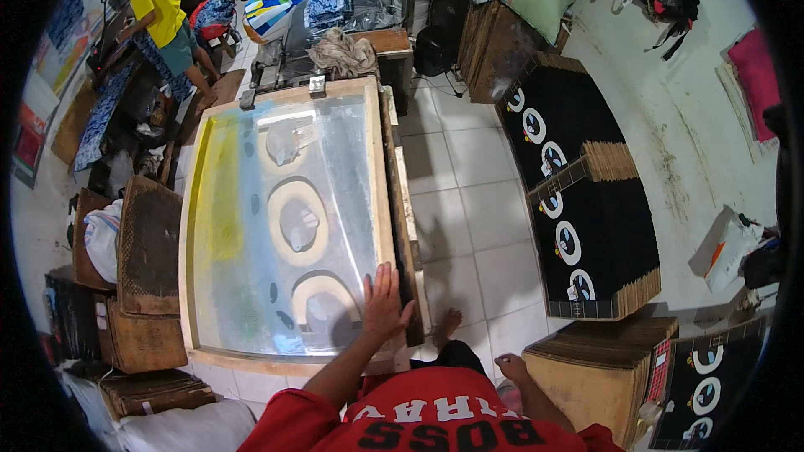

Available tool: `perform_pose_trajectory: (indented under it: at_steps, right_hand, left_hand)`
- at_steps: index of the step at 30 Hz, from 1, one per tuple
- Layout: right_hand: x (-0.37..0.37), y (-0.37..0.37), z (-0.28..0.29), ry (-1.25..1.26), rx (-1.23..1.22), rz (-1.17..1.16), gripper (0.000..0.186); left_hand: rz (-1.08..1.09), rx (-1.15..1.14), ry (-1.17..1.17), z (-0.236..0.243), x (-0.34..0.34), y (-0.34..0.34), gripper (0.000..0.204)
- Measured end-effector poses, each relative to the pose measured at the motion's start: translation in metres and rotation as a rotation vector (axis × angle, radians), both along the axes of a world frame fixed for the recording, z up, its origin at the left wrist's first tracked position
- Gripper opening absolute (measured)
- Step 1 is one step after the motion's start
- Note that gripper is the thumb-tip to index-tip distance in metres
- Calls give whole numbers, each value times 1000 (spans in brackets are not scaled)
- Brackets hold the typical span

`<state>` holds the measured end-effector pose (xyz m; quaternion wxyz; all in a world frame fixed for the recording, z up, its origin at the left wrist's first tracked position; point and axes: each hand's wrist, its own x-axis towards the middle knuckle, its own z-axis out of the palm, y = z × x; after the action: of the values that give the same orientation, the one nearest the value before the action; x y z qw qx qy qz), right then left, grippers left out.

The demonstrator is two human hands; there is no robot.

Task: The person adjusts a large screen-printing frame on a workbench, tightening and loosening metal clamps to secure it. They then lift the frame to inspect the stencil and wipe the surface with a cloth before placing it back down.

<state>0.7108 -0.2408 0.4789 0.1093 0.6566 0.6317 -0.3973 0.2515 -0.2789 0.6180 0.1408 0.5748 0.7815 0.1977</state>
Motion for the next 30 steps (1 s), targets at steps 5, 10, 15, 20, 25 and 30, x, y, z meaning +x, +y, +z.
perform_pose_trajectory:
  at_steps: [5, 10, 15, 20, 25, 30]
  right_hand:
    - [76, 38, -41, -49, -150, 165, 44]
    - [110, 198, -22, 120, -346, -103, 37]
    - [86, 384, 23, 345, -8, -407, 34]
    - [27, 499, 27, 360, -10, -376, 28]
    - [-43, 529, -10, 400, -92, -260, 29]
    - [-95, 540, 1, 248, -381, -85, 39]
  left_hand:
    - [137, -38, 92, -4, 9, 16, 94]
    - [262, -203, 169, -6, 20, 57, 94]
    - [387, -265, 230, -4, 32, 73, 93]
    - [640, -286, 178, -10, 44, 111, 88]
    - [689, -116, 180, -10, 6, 201, 89]
    - [650, -11, 210, -10, -95, 340, 87]
